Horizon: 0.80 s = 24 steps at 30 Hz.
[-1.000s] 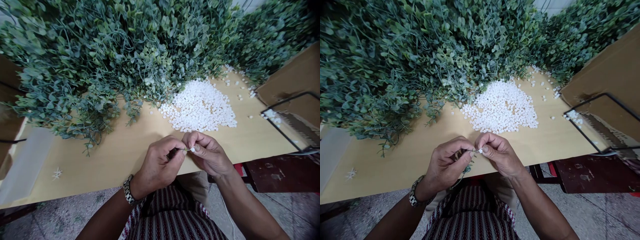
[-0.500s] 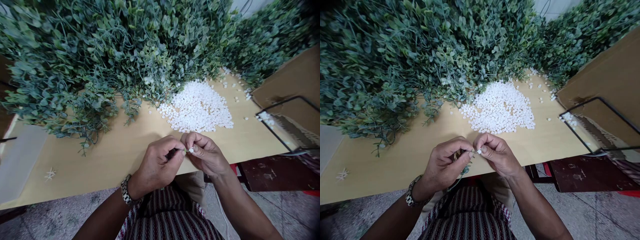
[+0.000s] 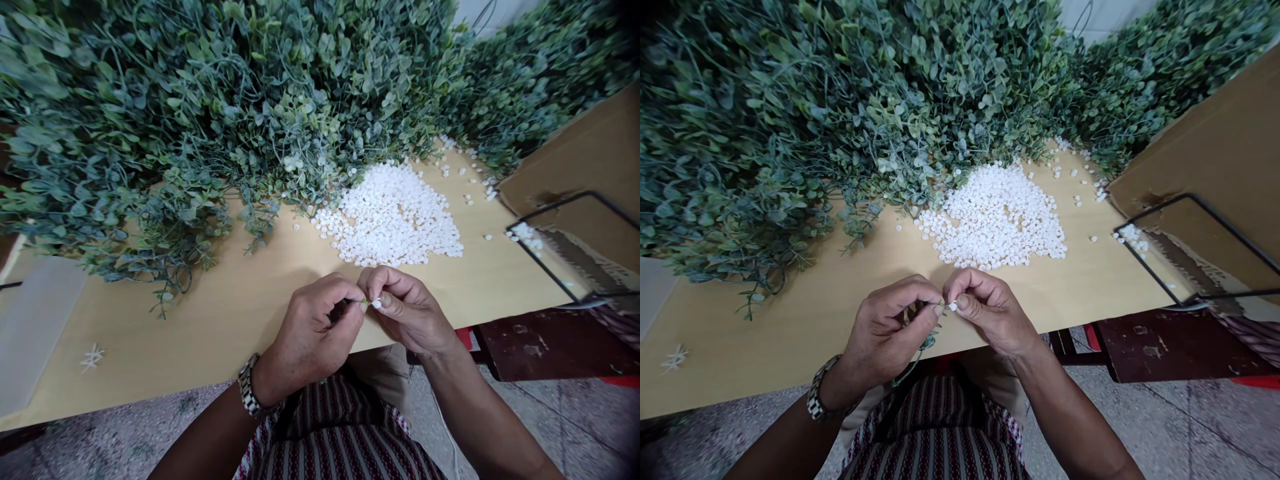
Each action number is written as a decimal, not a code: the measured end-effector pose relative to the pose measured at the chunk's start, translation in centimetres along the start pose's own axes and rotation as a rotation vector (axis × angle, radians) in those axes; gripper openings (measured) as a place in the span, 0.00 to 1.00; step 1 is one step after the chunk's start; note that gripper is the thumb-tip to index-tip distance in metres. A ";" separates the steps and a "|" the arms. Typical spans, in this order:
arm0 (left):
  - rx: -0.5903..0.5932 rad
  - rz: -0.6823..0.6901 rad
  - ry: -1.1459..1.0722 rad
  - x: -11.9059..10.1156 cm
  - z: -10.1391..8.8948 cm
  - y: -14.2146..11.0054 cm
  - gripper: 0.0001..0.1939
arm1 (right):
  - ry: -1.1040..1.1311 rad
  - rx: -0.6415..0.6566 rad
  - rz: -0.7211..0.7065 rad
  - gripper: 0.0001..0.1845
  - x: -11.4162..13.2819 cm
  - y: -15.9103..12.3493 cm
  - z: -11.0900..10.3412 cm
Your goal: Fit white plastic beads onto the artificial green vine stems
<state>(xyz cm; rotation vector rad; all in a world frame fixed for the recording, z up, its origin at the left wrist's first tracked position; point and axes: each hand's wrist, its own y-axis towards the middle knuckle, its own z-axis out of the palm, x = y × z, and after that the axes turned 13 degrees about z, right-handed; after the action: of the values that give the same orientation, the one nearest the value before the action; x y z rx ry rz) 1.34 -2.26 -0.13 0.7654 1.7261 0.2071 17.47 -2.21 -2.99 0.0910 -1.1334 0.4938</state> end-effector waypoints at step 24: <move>-0.003 -0.019 -0.047 -0.1 0.3 0.1 0.06 | 0.132 -0.012 0.063 0.06 0.3 -0.1 0.5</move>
<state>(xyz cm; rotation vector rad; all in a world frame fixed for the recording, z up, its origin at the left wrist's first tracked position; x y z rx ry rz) 1.64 -2.28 -0.06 0.7455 1.6874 0.1769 17.19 -2.31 -2.46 0.0116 -1.0123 0.5413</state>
